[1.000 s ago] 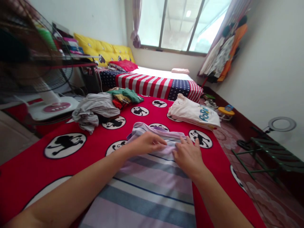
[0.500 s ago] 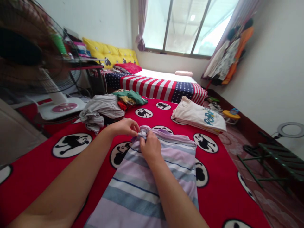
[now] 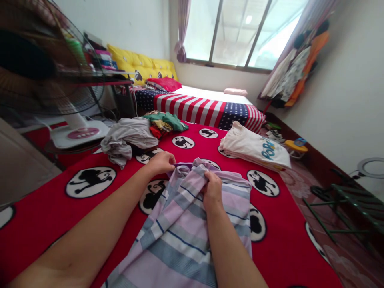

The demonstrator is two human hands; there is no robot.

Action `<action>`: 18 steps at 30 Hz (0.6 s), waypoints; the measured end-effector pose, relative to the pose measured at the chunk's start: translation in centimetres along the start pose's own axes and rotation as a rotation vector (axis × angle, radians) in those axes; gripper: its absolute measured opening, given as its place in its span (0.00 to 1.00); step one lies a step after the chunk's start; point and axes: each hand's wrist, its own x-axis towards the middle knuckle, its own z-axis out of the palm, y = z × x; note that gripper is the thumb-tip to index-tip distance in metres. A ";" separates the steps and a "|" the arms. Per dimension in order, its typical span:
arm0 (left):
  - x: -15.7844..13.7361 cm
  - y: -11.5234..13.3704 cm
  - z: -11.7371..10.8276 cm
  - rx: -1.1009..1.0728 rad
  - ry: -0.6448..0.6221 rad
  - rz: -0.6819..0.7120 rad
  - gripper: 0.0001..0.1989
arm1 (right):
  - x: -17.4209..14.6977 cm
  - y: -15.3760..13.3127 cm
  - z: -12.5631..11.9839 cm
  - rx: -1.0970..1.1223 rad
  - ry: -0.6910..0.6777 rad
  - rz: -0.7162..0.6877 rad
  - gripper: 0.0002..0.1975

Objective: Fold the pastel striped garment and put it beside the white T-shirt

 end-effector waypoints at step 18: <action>-1.1 3.3 0.9 0.179 0.017 0.286 0.12 | 0.8 0.5 -0.8 0.087 0.080 -0.136 0.05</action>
